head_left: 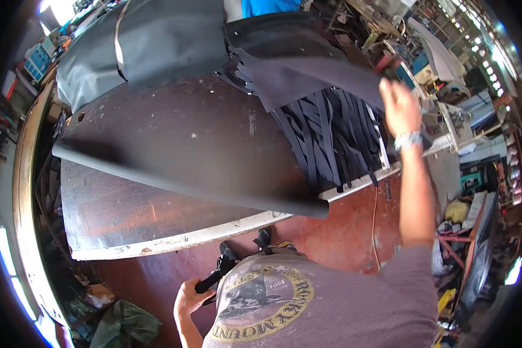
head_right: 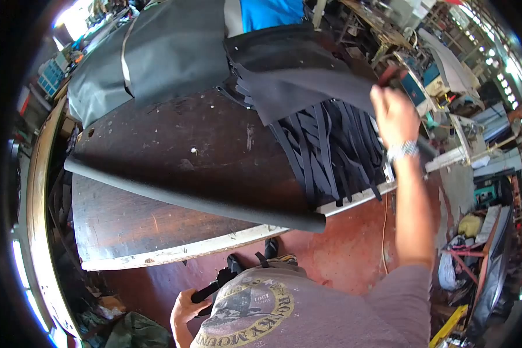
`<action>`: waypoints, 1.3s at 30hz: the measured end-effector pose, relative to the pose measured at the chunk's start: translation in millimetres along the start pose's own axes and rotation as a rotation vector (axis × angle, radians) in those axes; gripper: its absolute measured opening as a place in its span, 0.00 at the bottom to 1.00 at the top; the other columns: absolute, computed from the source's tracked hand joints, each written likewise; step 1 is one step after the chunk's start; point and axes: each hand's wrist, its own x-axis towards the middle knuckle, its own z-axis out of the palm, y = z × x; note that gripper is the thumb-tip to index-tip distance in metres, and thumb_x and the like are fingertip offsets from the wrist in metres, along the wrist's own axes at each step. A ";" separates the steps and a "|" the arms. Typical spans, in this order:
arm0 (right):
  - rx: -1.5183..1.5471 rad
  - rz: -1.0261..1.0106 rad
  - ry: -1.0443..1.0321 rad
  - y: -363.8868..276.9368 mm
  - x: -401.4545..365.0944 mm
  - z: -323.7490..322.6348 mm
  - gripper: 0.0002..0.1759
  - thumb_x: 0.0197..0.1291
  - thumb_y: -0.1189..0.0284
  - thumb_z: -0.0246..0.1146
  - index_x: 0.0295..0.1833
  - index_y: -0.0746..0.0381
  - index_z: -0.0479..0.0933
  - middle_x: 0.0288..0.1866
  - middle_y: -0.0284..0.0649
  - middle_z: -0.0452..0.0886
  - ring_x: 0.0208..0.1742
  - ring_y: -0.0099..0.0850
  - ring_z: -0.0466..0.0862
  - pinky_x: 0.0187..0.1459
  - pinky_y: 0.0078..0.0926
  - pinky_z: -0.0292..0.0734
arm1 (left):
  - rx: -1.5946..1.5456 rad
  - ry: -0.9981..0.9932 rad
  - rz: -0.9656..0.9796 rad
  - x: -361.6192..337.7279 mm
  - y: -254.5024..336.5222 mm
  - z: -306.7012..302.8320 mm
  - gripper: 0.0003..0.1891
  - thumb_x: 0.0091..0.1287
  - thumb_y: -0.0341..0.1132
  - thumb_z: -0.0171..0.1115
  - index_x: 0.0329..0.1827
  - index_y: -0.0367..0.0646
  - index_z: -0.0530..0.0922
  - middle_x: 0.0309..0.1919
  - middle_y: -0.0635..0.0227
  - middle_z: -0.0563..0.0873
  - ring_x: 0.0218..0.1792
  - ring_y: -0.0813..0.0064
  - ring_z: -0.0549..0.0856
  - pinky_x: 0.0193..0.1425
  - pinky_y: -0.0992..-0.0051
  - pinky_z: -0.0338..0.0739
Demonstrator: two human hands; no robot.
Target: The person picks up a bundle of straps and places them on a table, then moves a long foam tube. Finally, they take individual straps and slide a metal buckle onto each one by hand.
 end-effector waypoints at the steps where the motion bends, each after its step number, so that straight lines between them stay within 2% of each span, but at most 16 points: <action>1: -0.034 -0.068 -0.039 -14.6 -25.9 6.3 0.22 0.75 0.55 0.61 0.35 0.64 0.80 0.36 0.49 0.82 0.41 0.52 0.83 0.43 0.46 0.77 | 0.013 0.002 -0.013 0.4 -1.6 1.7 0.22 0.52 0.44 0.84 0.33 0.35 0.83 0.20 0.62 0.82 0.23 0.73 0.79 0.31 0.66 0.75; 4: 0.120 -0.182 -0.409 -34.0 -109.5 46.6 0.15 0.67 0.58 0.67 0.40 0.59 0.84 0.37 0.46 0.83 0.44 0.50 0.83 0.47 0.50 0.79 | 0.039 0.045 0.010 -10.3 16.6 -4.2 0.21 0.53 0.44 0.85 0.33 0.35 0.84 0.20 0.66 0.81 0.23 0.77 0.79 0.29 0.69 0.74; 6: 0.199 -0.070 -0.660 -22.7 -160.4 80.5 0.30 0.61 0.52 0.72 0.62 0.61 0.83 0.57 0.52 0.87 0.59 0.50 0.84 0.61 0.45 0.80 | 0.056 0.105 0.020 -34.7 43.9 -21.3 0.23 0.52 0.45 0.86 0.34 0.34 0.85 0.21 0.64 0.81 0.24 0.77 0.78 0.31 0.68 0.74; 9: 0.468 -0.249 -0.596 -67.1 -159.3 87.4 0.37 0.56 0.53 0.78 0.65 0.64 0.80 0.62 0.51 0.85 0.64 0.50 0.83 0.67 0.46 0.77 | 0.133 0.244 0.171 -67.7 81.2 -58.9 0.23 0.44 0.42 0.88 0.31 0.35 0.84 0.21 0.56 0.81 0.22 0.67 0.79 0.31 0.65 0.75; 12: 1.020 -0.474 -0.839 -163.2 -144.3 74.7 0.49 0.50 0.50 0.82 0.71 0.67 0.75 0.70 0.53 0.79 0.72 0.48 0.78 0.73 0.44 0.71 | 0.139 0.174 0.285 -96.5 145.9 -105.6 0.19 0.48 0.41 0.87 0.29 0.40 0.83 0.20 0.58 0.82 0.18 0.62 0.80 0.26 0.66 0.72; 14: 1.373 -0.684 -0.980 -237.5 -161.3 72.4 0.59 0.47 0.48 0.84 0.78 0.68 0.67 0.76 0.53 0.73 0.78 0.46 0.72 0.77 0.42 0.66 | 0.227 0.200 0.487 -112.2 178.1 -128.5 0.19 0.50 0.38 0.86 0.38 0.39 0.85 0.28 0.56 0.87 0.27 0.53 0.85 0.33 0.65 0.79; 15: 1.557 -0.768 -1.011 -274.8 -176.1 69.1 0.64 0.46 0.47 0.85 0.81 0.67 0.63 0.79 0.53 0.70 0.81 0.44 0.68 0.79 0.42 0.63 | 0.261 0.254 0.604 -115.8 188.0 -141.1 0.20 0.47 0.40 0.89 0.33 0.41 0.85 0.21 0.62 0.85 0.22 0.59 0.87 0.26 0.67 0.77; 18: 1.670 -0.917 -1.265 -357.2 -217.3 75.4 0.53 0.54 0.48 0.81 0.78 0.63 0.67 0.74 0.58 0.74 0.76 0.49 0.73 0.76 0.43 0.67 | 0.356 0.287 0.711 -138.2 209.2 -196.5 0.19 0.46 0.38 0.89 0.32 0.40 0.85 0.21 0.63 0.85 0.22 0.61 0.87 0.25 0.69 0.77; 19: 1.620 -0.794 -1.426 -369.8 -217.0 71.0 0.39 0.58 0.53 0.80 0.68 0.61 0.75 0.59 0.55 0.85 0.62 0.43 0.85 0.62 0.37 0.79 | 0.412 0.295 0.683 -143.7 206.5 -218.3 0.19 0.46 0.38 0.89 0.32 0.41 0.85 0.22 0.64 0.85 0.22 0.61 0.87 0.26 0.69 0.77; 21: 1.643 -0.679 -1.657 -379.9 -224.2 94.3 0.26 0.62 0.57 0.78 0.57 0.61 0.80 0.43 0.46 0.90 0.43 0.31 0.89 0.44 0.28 0.82 | 0.522 0.309 0.574 -151.7 198.2 -261.6 0.19 0.45 0.39 0.88 0.32 0.42 0.85 0.22 0.66 0.85 0.24 0.61 0.87 0.30 0.67 0.78; 22: 1.787 -0.667 -1.464 -384.3 -223.7 100.7 0.21 0.65 0.57 0.76 0.49 0.62 0.82 0.32 0.37 0.88 0.31 0.22 0.84 0.32 0.23 0.76 | 0.587 0.316 0.471 -153.2 191.0 -282.8 0.20 0.43 0.40 0.88 0.32 0.43 0.85 0.23 0.65 0.85 0.26 0.60 0.87 0.34 0.66 0.78; 24: 1.628 -0.458 -1.550 -376.4 -199.2 94.3 0.23 0.64 0.53 0.76 0.46 0.62 0.80 0.29 0.35 0.85 0.29 0.23 0.84 0.30 0.25 0.76 | 0.645 0.339 0.233 -144.9 172.6 -323.3 0.23 0.40 0.43 0.88 0.34 0.43 0.85 0.26 0.60 0.86 0.34 0.55 0.87 0.44 0.62 0.77; 28: 1.159 -0.513 -1.141 -374.8 -184.9 102.9 0.28 0.60 0.48 0.76 0.46 0.62 0.79 0.23 0.36 0.82 0.22 0.27 0.82 0.26 0.25 0.75 | 0.799 0.365 0.392 -90.1 106.8 -405.4 0.24 0.44 0.46 0.85 0.36 0.40 0.85 0.29 0.53 0.86 0.40 0.48 0.86 0.47 0.55 0.77; 30: 0.993 -0.214 -1.241 -375.2 -192.7 118.0 0.30 0.62 0.44 0.73 0.42 0.64 0.79 0.22 0.44 0.81 0.26 0.43 0.86 0.28 0.33 0.77 | 0.813 0.398 0.280 -43.9 61.8 -440.5 0.21 0.48 0.47 0.82 0.35 0.42 0.85 0.30 0.52 0.86 0.43 0.46 0.87 0.48 0.55 0.78; 34: 0.511 -0.341 -1.007 -401.9 -224.7 154.0 0.30 0.63 0.43 0.71 0.39 0.63 0.79 0.29 0.52 0.85 0.34 0.55 0.87 0.32 0.46 0.79 | 0.901 0.466 0.254 67.5 -64.1 -480.6 0.17 0.57 0.39 0.78 0.45 0.43 0.83 0.39 0.55 0.89 0.49 0.49 0.88 0.53 0.54 0.83; 39: 0.513 -0.282 -0.927 -422.5 -268.9 189.2 0.23 0.64 0.53 0.73 0.44 0.64 0.83 0.39 0.54 0.85 0.43 0.56 0.86 0.43 0.50 0.81 | 0.907 0.342 0.443 211.0 -212.7 -476.9 0.37 0.50 0.61 0.82 0.54 0.43 0.83 0.48 0.58 0.88 0.56 0.54 0.85 0.62 0.57 0.79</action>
